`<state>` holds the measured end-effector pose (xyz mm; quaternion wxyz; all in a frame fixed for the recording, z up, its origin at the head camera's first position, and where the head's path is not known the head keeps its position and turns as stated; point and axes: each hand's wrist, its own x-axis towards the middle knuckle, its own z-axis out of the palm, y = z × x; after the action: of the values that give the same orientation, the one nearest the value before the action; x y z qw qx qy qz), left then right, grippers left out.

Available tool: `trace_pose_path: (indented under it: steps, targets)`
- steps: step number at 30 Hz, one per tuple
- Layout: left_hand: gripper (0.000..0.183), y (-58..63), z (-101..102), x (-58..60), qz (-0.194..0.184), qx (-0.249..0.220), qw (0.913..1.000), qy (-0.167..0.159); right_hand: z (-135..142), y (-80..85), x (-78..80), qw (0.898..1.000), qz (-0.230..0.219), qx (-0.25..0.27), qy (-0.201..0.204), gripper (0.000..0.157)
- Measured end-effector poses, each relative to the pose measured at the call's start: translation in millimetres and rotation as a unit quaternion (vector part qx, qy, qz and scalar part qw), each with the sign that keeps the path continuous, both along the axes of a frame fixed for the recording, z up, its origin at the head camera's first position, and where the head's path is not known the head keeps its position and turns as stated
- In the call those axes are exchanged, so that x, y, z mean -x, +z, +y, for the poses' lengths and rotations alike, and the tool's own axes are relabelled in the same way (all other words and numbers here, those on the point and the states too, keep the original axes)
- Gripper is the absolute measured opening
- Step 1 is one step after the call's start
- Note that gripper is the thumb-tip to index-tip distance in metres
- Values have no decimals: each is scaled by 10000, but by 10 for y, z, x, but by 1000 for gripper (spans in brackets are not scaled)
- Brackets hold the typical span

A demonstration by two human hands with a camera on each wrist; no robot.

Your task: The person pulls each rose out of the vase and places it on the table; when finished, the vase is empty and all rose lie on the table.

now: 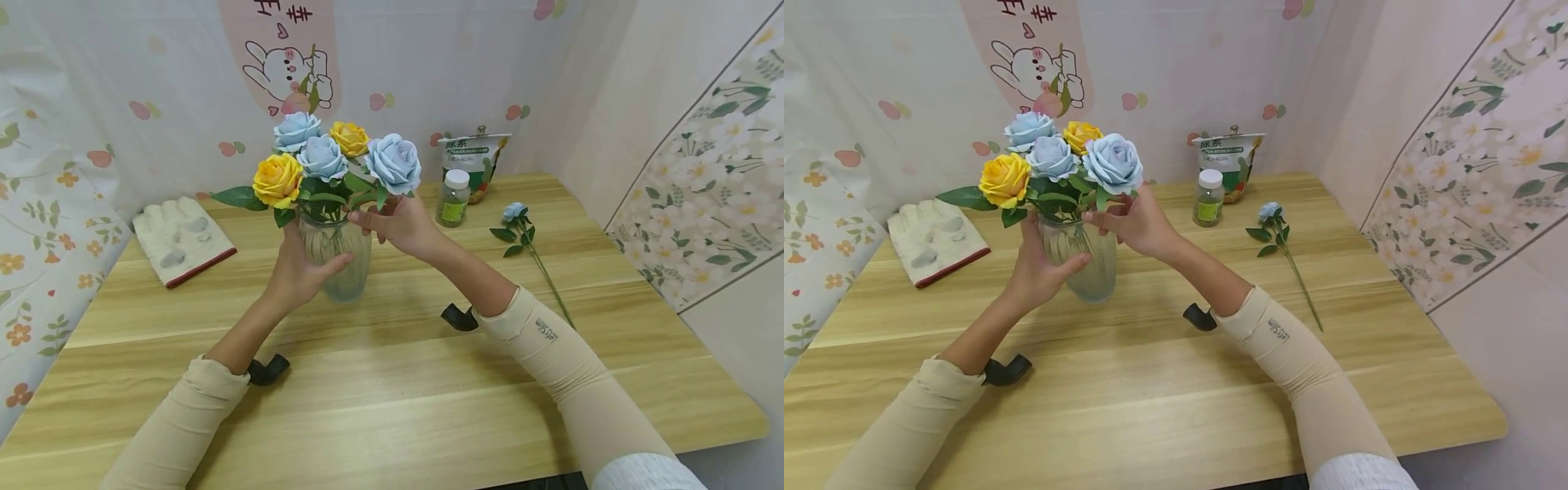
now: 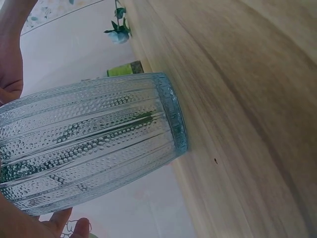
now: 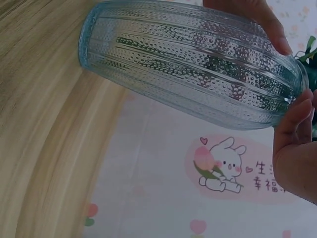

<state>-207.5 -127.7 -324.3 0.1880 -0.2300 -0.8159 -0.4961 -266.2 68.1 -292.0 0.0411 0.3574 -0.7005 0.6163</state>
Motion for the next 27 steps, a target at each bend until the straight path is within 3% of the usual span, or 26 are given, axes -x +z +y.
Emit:
trace_pose_path:
  steps: [12,20,23,27]
  targets:
    - [107,2,17,-10,-63,-15,10000,69,-12,-10,8,9997,-215,42,112,26]
    - [107,-21,-3,-2,-17,-74,10000,14,-29,-24,17,9988,-407,130,231,35]
    - [107,-26,2,-2,-33,-95,9999,5,-29,-44,29,9981,-381,373,314,39]
    - [108,-17,6,3,54,-107,9999,-63,-11,-51,43,9983,-124,439,355,27]
